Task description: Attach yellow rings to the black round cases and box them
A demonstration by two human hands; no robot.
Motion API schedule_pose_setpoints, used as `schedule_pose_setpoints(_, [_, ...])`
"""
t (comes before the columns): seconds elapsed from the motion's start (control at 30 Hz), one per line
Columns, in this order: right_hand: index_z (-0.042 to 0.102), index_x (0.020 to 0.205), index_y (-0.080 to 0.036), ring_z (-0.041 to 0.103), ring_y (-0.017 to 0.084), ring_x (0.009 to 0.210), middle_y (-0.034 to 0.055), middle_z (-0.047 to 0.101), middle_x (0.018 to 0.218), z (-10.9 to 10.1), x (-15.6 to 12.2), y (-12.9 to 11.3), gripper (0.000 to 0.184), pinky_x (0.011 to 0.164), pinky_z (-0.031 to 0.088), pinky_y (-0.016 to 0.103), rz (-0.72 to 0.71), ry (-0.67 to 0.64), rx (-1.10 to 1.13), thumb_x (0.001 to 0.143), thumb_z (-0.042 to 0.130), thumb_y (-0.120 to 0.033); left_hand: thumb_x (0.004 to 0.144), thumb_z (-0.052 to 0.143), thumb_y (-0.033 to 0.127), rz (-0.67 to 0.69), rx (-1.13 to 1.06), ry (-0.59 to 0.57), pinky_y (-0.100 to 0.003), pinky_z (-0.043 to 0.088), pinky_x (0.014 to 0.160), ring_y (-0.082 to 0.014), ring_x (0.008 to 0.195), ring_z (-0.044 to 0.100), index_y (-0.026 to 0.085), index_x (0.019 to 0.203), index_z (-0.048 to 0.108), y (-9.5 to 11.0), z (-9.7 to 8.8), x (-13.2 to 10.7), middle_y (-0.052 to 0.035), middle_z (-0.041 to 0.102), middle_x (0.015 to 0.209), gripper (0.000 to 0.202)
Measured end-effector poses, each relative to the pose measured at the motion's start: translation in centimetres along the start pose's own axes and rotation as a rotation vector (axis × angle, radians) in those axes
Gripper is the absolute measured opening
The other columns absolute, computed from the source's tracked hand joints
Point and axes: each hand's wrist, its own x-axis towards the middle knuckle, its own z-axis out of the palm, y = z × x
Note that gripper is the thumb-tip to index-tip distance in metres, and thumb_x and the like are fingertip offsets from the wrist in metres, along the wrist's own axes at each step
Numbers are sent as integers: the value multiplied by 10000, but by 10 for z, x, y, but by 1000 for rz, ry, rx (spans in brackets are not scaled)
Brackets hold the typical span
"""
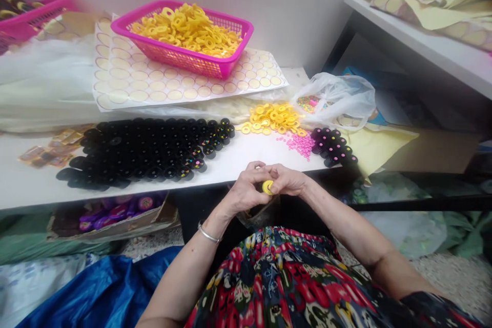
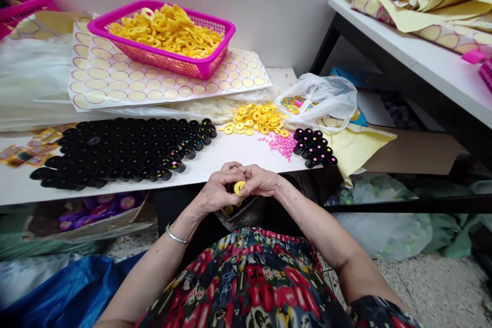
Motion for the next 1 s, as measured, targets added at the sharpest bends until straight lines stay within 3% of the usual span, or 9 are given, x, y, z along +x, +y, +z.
schedule_pose_setpoints(0.13, [606, 959, -62, 549, 88, 685, 8, 584, 791, 3, -2, -5, 540, 572, 422, 155, 64, -24, -78, 456, 800, -91, 528, 592, 67, 17, 40, -66, -363, 347, 938, -251, 1058, 397, 191, 795, 667, 2, 4, 2, -27, 591, 848, 304])
schedule_pose_setpoints(0.23, [605, 897, -85, 552, 93, 663, -6, 589, 756, 5, -5, -6, 496, 552, 410, 161, 93, 28, -156, 438, 791, -67, 546, 625, 69, 61, 59, -74, -388, 331, 979, -261, 1069, 409, 185, 818, 670, -2, 6, 1, -32, 595, 856, 298])
schedule_pose_setpoints(0.43, [604, 750, -101, 545, 104, 642, -19, 590, 680, 7, -3, 13, 428, 565, 403, 186, -111, 228, -142, 378, 815, -118, 591, 636, 92, 127, 166, -66, -436, 293, 1032, -264, 1022, 465, 170, 783, 652, -14, 7, 0, -38, 589, 808, 207])
schedule_pose_setpoints(0.53, [621, 894, -125, 562, 126, 764, 9, 621, 826, 10, 1, 21, 480, 673, 427, 219, -153, 279, -133, 449, 798, -155, 579, 598, 83, 115, 171, -73, -445, 263, 1055, -226, 879, 515, 167, 781, 636, -21, 4, -2, -22, 591, 791, 222])
schedule_pose_setpoints(0.63, [594, 1062, -149, 533, 151, 920, 30, 598, 987, 13, 4, 23, 582, 778, 415, 245, -128, 200, -212, 512, 777, -198, 612, 616, 117, 117, 193, -65, -458, 242, 1069, -210, 815, 527, 170, 781, 627, -23, 0, -4, -20, 603, 798, 177])
schedule_pose_setpoints(0.73, [574, 1109, -165, 514, 161, 931, 33, 573, 1035, 12, 4, 21, 582, 756, 415, 253, -99, 150, -322, 566, 752, -275, 604, 630, 124, 106, 202, -154, -459, 262, 1056, -217, 864, 522, 180, 875, 640, -20, -10, -5, -29, 606, 855, 276])
schedule_pose_setpoints(0.83, [574, 1071, -164, 511, 177, 913, 40, 568, 1036, 11, 6, 24, 534, 750, 422, 278, -50, 203, -593, 590, 735, -330, 566, 584, 133, 25, 142, -146, -419, 378, 956, -248, 984, 484, 171, 986, 627, -16, -27, -3, -67, 574, 967, 423])
schedule_pose_setpoints(0.93, [566, 1051, -150, 529, 222, 903, 69, 581, 993, 10, 10, 33, 535, 759, 428, 325, 124, 249, -1093, 581, 745, -335, 582, 509, 134, -41, 132, 26, -343, 444, 830, -237, 988, 491, 147, 980, 620, -19, -43, 8, -89, 540, 1034, 413])
schedule_pose_setpoints(1.0, [558, 1055, -135, 548, 258, 921, 110, 580, 1020, 10, 17, 42, 495, 754, 432, 343, 203, 250, -1386, 619, 716, -309, 606, 465, 104, -60, 268, 140, -299, 450, 728, -208, 896, 518, 141, 944, 611, -24, -48, 19, -81, 541, 1003, 370])
